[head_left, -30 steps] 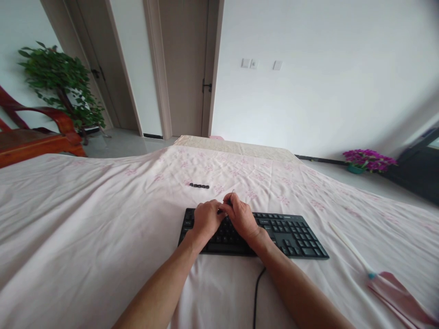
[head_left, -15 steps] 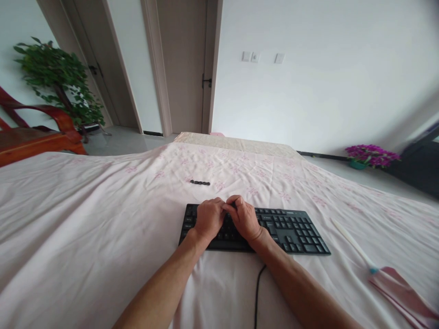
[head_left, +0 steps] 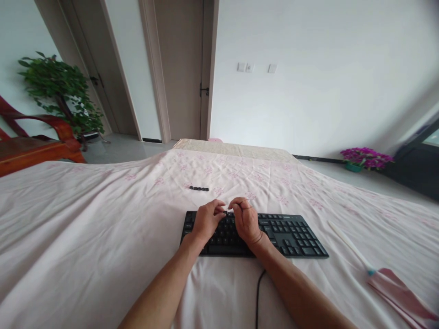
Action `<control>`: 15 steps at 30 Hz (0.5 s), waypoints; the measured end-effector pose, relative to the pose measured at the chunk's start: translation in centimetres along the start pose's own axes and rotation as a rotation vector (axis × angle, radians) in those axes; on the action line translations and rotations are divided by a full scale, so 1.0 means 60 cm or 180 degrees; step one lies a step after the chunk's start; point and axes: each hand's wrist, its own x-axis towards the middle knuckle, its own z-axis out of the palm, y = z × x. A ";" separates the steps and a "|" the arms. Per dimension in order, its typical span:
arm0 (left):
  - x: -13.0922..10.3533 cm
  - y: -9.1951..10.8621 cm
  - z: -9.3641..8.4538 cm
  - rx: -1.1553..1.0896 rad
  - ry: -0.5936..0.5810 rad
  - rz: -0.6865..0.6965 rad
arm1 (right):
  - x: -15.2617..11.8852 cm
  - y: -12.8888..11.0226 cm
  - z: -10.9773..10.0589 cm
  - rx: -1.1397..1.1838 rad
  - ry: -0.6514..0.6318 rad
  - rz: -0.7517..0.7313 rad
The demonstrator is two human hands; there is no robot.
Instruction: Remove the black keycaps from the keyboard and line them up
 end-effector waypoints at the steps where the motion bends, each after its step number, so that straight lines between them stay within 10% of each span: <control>1: 0.001 -0.002 0.000 -0.0033 0.0022 -0.0029 | 0.002 -0.001 -0.002 -0.0113 0.0040 -0.0109; 15: -0.002 0.003 -0.001 -0.0420 0.0402 0.0213 | 0.059 -0.008 -0.028 -0.1299 -0.1671 0.0593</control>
